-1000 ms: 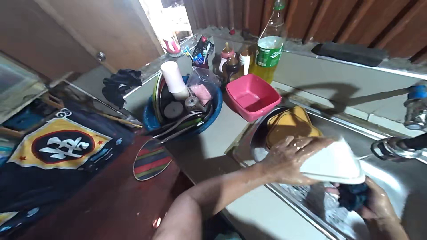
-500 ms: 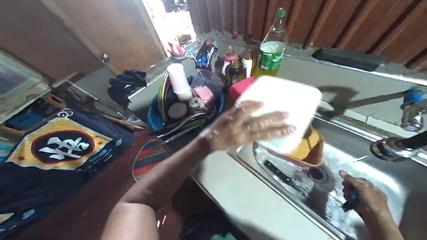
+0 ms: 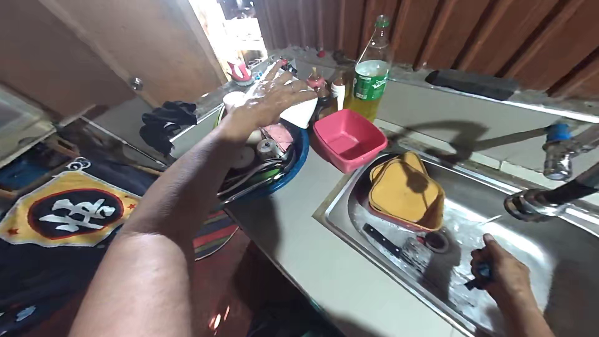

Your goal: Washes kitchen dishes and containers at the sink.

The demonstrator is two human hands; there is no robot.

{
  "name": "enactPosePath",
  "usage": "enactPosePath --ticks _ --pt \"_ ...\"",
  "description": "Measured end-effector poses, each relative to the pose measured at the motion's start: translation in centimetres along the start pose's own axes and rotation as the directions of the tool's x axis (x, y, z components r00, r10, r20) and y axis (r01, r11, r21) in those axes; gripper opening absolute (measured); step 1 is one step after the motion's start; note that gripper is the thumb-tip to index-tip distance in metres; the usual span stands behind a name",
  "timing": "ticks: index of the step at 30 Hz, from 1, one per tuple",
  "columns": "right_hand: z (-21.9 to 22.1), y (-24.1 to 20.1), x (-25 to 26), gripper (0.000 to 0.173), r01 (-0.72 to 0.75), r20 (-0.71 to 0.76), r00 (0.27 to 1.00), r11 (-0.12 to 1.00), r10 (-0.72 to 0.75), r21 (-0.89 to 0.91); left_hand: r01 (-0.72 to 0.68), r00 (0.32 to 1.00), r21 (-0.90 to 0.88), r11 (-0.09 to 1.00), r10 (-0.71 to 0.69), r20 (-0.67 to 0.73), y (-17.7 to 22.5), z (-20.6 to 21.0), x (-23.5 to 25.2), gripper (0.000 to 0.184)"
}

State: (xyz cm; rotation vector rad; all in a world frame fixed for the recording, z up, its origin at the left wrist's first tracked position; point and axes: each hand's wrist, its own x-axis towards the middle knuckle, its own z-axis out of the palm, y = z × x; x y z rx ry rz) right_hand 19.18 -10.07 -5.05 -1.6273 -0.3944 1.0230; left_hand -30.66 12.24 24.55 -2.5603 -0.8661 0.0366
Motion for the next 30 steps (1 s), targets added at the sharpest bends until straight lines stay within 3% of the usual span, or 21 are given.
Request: enactPosePath --ticks 5,10,14,21,22,23,24,25,26,27,30 --pt "-0.1 0.0 0.5 0.045 0.008 -0.013 1.0 0.999 -0.008 0.042 -0.034 0.999 -0.023 0.999 0.034 0.02 -1.5 0.6 -0.5 0.104" --pt "0.5 0.3 0.4 0.04 0.021 -0.002 1.0 1.0 -0.021 -0.014 0.045 0.995 -0.126 0.991 -0.032 0.097 -2.0 2.3 0.3 0.106" --pt "0.1 0.7 0.8 0.039 0.033 -0.002 0.999 0.999 -0.033 0.004 0.006 0.99 -0.076 0.997 0.004 0.138 -1.8 2.1 0.8 0.108" --pt "-0.8 0.7 1.0 0.036 0.026 -0.03 0.999 0.999 -0.024 0.047 -0.045 0.998 -0.104 0.994 0.05 0.038 -2.3 1.7 -1.9 0.09" --pt "-0.8 0.7 0.9 0.036 0.019 -0.037 0.999 0.999 -0.017 0.049 0.001 0.998 -0.094 0.996 0.005 0.065 -1.6 0.8 -1.9 0.085" --pt "-0.8 0.6 0.8 0.037 0.015 -0.046 0.999 0.998 -0.013 0.055 0.108 0.971 -0.006 0.994 -0.104 0.217 -0.2 -1.0 -1.5 0.082" --pt "-0.7 0.6 0.8 0.036 0.014 -0.049 0.999 0.998 -0.011 0.06 0.165 0.859 0.188 0.968 -0.235 0.456 1.4 -3.6 -0.3 0.083" --pt "-0.7 0.6 0.7 0.037 0.021 -0.05 0.999 0.998 -0.017 0.065 0.096 0.97 -0.015 0.995 -0.09 0.228 -0.3 -1.6 -1.1 0.084" --pt "-0.6 0.7 0.8 0.037 0.03 -0.049 0.998 0.997 -0.026 0.066 -0.032 0.996 -0.118 0.993 0.042 0.078 -2.0 -0.2 -1.2 0.089" --pt "-0.6 0.7 0.8 0.036 0.035 -0.05 0.998 0.997 -0.032 0.065 -0.094 0.993 -0.134 0.987 0.101 0.052 -2.8 0.0 -0.8 0.093" --pt "-0.6 0.8 0.9 0.035 0.04 -0.06 0.998 0.997 -0.037 0.058 -0.069 0.986 -0.107 0.992 0.085 0.147 -3.1 -1.1 0.1 0.093"
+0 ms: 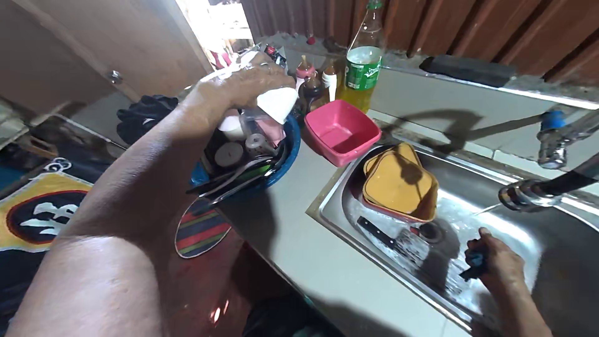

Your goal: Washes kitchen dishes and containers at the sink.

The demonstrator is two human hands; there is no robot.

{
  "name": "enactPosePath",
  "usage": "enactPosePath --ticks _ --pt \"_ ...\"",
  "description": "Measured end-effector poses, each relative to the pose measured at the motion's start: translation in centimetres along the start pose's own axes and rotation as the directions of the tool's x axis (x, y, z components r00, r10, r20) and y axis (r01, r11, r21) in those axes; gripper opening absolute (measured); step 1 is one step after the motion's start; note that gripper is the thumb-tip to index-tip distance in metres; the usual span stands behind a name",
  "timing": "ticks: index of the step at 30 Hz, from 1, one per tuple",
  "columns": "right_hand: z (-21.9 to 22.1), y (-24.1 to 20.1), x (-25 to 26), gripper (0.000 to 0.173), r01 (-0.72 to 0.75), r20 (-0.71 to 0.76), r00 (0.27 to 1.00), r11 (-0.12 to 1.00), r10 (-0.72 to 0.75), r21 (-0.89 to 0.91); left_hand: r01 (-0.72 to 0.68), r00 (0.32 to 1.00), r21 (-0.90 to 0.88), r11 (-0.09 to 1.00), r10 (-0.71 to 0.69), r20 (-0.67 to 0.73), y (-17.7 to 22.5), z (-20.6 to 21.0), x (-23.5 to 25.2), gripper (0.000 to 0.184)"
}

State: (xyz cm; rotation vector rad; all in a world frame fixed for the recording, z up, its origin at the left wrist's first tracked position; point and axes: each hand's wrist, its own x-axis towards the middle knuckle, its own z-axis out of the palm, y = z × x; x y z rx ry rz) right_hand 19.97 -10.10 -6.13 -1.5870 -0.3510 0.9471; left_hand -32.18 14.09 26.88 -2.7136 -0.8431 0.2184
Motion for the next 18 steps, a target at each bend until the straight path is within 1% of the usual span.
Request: enactPosePath --ticks 2,3,4,5,6,7,8,9,10,11,12,14,16,18 --pt "0.0 0.0 0.1 0.035 0.003 0.0 1.0 1.0 -0.003 0.002 0.015 1.0 -0.022 1.0 -0.015 0.018 -0.1 0.3 -0.2 0.091" --pt "0.0 0.0 0.2 0.035 0.005 0.005 1.0 1.0 -0.005 0.004 0.065 0.997 -0.026 0.998 -0.064 0.032 0.7 0.4 -0.6 0.087" --pt "0.0 0.0 0.2 0.035 0.008 0.008 1.0 1.0 -0.008 0.009 0.188 0.972 0.06 0.98 -0.195 0.134 2.5 -0.4 -0.8 0.083" --pt "-0.1 0.1 0.3 0.035 0.013 0.008 1.0 1.0 -0.014 0.013 0.295 0.877 0.234 0.926 -0.36 0.317 4.6 -1.9 -0.5 0.079" --pt "0.0 0.1 0.3 0.035 0.021 0.006 1.0 1.0 -0.021 0.014 0.246 0.959 0.097 0.964 -0.257 0.122 3.1 0.4 -1.8 0.081" --pt "0.0 0.1 0.2 0.034 0.027 0.004 1.0 1.0 -0.027 0.006 0.187 0.982 0.027 0.982 -0.187 0.001 2.1 1.8 -2.5 0.082" --pt "0.0 0.1 0.2 0.033 0.032 0.004 0.999 0.999 -0.032 -0.001 0.307 0.942 0.059 0.95 -0.312 0.121 3.3 0.8 -2.3 0.083" --pt "0.0 0.1 0.1 0.031 0.036 0.013 0.999 0.999 -0.036 -0.013 0.45 0.817 0.126 0.884 -0.464 0.342 4.9 -1.3 -1.4 0.085" --pt "-0.1 0.1 0.1 0.03 0.036 0.013 0.999 0.999 -0.035 -0.012 0.418 0.897 -0.04 0.907 -0.406 0.176 3.7 0.6 -2.3 0.087" --pt "-0.1 0.1 0.1 0.029 0.032 0.009 0.999 0.999 -0.032 -0.007 0.342 0.939 -0.141 0.929 -0.342 0.029 2.4 2.6 -3.0 0.089" --pt "-0.1 0.1 0.0 0.029 0.03 0.0 1.0 1.0 -0.03 -0.003 0.318 0.946 -0.177 0.932 -0.325 -0.013 2.0 3.6 -3.3 0.09" --pt "0.0 0.0 -0.1 0.029 0.031 -0.012 0.999 1.0 -0.031 -0.008 0.365 0.93 -0.245 0.898 -0.364 0.052 2.5 3.5 -3.6 0.094" --pt "0.1 0.1 -0.1 0.03 0.029 -0.013 0.999 1.0 -0.029 0.003 0.377 0.923 -0.284 0.882 -0.382 0.041 3.0 3.8 -3.7 0.091" --pt "0.3 0.3 0.1 0.032 -0.002 -0.005 1.0 1.0 0.002 0.002 0.405 0.911 -0.266 0.875 -0.41 0.04 3.4 3.7 -3.8 0.09"
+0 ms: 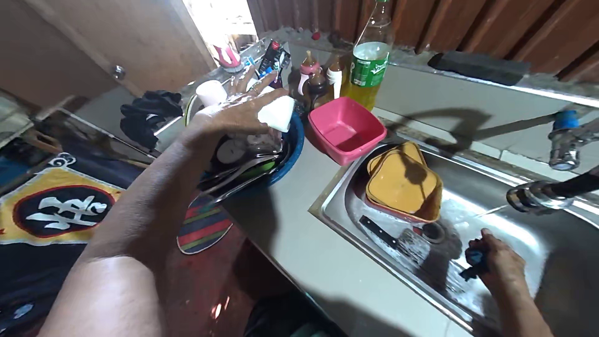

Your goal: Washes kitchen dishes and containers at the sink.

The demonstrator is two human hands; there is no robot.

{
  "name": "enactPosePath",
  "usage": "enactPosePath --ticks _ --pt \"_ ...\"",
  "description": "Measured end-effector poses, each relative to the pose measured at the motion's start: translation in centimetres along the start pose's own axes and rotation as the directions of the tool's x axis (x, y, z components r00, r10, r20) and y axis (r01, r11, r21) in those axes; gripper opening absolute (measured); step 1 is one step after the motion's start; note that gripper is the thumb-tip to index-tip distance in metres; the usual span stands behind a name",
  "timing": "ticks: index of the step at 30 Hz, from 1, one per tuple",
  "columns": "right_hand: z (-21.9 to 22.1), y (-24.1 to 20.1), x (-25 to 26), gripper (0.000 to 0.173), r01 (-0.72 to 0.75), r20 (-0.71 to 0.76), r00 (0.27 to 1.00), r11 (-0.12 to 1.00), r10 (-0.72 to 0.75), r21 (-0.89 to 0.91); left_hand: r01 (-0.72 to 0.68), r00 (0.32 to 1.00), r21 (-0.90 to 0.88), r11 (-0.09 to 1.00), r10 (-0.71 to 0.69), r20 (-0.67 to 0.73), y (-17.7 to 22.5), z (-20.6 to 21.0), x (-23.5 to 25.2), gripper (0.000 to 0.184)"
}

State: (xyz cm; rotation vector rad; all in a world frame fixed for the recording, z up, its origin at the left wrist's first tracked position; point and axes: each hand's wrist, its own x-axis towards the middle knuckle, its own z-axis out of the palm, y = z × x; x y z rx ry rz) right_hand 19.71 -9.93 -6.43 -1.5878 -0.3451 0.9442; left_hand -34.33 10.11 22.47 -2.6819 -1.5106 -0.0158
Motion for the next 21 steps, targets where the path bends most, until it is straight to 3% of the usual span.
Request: enactPosePath --ticks 2,4,7,9,10,12,15,18,21 --pt "0.3 -0.2 0.1 0.036 -0.06 0.038 0.998 0.998 0.059 0.014 0.057 0.998 0.046 0.997 -0.057 -0.002 0.9 -0.4 -0.1 0.093" --pt "0.8 -1.1 0.0 0.032 -0.086 0.103 0.991 0.996 0.083 0.025 0.075 0.993 0.059 0.995 -0.07 -0.097 2.8 -0.6 0.2 0.092" --pt "1.9 -3.4 0.4 0.022 -0.09 0.229 0.971 0.994 0.073 0.066 -0.039 0.916 0.012 0.999 0.04 -0.399 8.3 1.8 1.9 0.064" --pt "2.9 -5.0 0.9 0.015 -0.076 0.308 0.95 0.993 0.044 0.091 -0.13 0.872 -0.079 0.988 0.076 -0.484 12.9 6.0 3.8 0.056" --pt "3.5 -5.7 1.2 0.013 -0.066 0.343 0.939 0.992 0.025 0.11 -0.13 0.891 -0.131 0.983 0.058 -0.45 15.1 8.1 4.8 0.059" --pt "4.8 -6.9 1.2 0.017 -0.068 0.388 0.922 0.986 0.002 0.155 -0.03 0.97 -0.215 0.976 -0.023 -0.244 18.3 11.3 6.3 0.065" --pt "6.2 -8.5 0.0 0.033 -0.149 0.401 0.915 0.96 0.044 0.236 0.061 0.996 -0.257 0.964 -0.076 -0.048 20.2 13.7 7.9 0.041" --pt "5.2 -9.2 -1.0 0.038 -0.218 0.445 0.892 0.939 0.081 0.267 -0.039 0.972 -0.326 0.945 -0.039 -0.231 20.9 12.3 7.0 0.03" --pt "3.7 -8.5 -1.3 0.035 -0.279 0.396 0.911 0.876 0.112 0.393 -0.231 0.895 -0.421 0.877 0.022 -0.445 22.5 8.6 4.2 0.024"
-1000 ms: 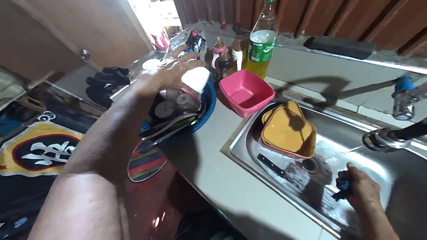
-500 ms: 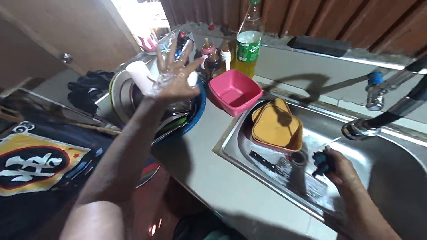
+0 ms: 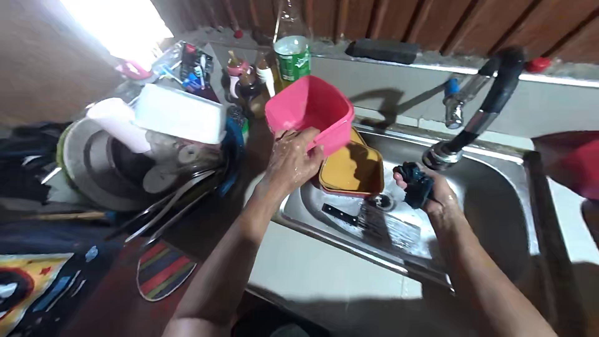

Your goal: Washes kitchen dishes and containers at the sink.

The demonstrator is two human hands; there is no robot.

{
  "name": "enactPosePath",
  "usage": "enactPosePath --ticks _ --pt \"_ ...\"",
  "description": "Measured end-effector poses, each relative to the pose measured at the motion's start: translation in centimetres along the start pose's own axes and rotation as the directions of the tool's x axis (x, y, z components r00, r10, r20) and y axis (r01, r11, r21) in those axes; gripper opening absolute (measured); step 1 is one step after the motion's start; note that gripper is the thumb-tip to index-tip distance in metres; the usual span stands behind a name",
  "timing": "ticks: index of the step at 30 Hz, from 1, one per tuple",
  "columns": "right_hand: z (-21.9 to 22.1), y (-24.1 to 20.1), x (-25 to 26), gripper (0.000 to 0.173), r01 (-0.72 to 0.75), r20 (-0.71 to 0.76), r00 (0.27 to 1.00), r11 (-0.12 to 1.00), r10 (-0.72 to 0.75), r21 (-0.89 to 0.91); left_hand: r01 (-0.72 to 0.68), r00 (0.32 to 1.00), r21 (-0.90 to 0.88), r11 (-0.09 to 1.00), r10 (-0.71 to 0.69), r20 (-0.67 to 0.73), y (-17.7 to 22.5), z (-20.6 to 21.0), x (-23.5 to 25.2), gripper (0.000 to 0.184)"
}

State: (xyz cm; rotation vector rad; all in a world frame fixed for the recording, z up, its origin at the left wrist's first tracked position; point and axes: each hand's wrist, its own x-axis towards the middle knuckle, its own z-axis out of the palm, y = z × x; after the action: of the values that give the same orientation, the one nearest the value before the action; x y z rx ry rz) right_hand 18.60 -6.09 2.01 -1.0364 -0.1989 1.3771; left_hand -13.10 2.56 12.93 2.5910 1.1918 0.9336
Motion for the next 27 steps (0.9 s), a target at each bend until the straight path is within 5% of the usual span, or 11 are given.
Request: enactPosePath --ticks 5,8,10,13,19,24,27 --pt "-3.1 0.4 -0.4 0.035 0.027 -0.134 0.991 0.991 -0.01 0.128 0.155 0.983 -0.406 0.901 -0.101 0.151 5.5 2.4 -2.5 0.014" --pt "-3.2 0.7 -1.8 0.039 0.029 -0.131 0.99 0.993 -0.044 -0.111 0.26 0.94 -0.494 0.83 -0.101 0.325 7.6 8.8 -3.5 0.02" --pt "-2.7 0.6 -3.2 0.026 0.127 -0.07 0.984 0.924 -0.162 -0.36 0.237 0.924 -0.461 0.855 -0.052 0.378 9.8 11.3 -3.1 0.026" --pt "-3.4 -0.6 -4.4 0.018 0.291 -0.163 0.88 0.779 -0.445 -0.555 0.249 0.853 -0.411 0.877 0.002 0.521 12.7 12.3 -0.6 0.028" --pt "-5.7 -5.5 -4.8 0.023 0.589 -0.241 0.576 0.601 -0.781 -0.54 0.412 0.774 -0.522 0.747 0.015 0.633 15.3 16.0 3.6 0.032" --pt "-5.0 -5.0 -5.5 0.022 0.65 -0.067 0.533 0.458 -0.844 -0.607 0.519 0.724 -0.609 0.6 0.071 0.687 16.9 18.2 3.3 0.04" --pt "-4.8 -4.6 -5.3 0.022 0.625 -0.059 0.526 0.432 -0.849 -0.65 0.494 0.764 -0.676 0.546 0.098 0.637 17.5 18.9 2.8 0.036"
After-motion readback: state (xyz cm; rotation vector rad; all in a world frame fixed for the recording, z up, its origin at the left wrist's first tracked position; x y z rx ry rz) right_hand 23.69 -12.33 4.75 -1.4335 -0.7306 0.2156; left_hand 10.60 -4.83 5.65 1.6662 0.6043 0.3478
